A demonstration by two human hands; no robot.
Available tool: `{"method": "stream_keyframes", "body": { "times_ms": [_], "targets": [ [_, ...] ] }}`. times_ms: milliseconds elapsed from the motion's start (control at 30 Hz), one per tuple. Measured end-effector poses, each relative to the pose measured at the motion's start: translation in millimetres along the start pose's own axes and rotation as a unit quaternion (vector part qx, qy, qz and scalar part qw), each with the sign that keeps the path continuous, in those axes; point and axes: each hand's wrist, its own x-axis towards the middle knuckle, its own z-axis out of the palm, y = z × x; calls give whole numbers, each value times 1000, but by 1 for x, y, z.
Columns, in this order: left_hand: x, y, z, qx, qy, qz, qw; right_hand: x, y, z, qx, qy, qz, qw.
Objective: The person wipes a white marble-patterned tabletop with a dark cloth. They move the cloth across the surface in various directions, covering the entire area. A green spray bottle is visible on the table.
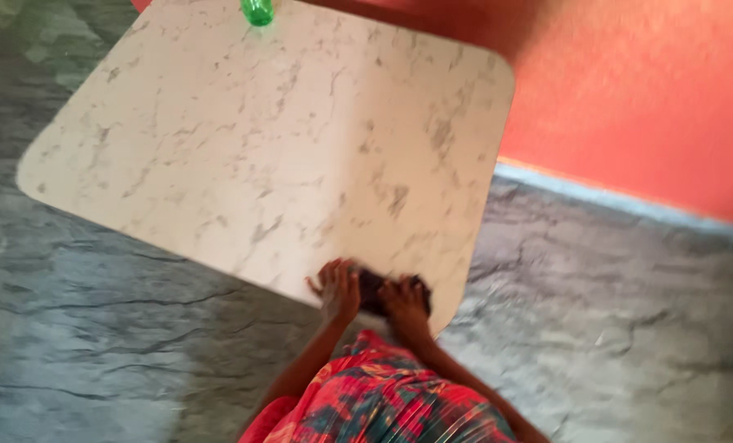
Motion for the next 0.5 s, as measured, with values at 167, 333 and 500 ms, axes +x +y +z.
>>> {"method": "stream_keyframes", "body": {
  "times_ms": [167,333,500],
  "targets": [
    [19,25,30,43,4,-30,999,29,102,-13,72,-65,34,995],
    [19,26,40,83,31,-61,994,121,265,5,-2,12,92,996],
    [5,19,56,128,63,-50,988,223,362,40,-33,68,242,967]
  ]
}}
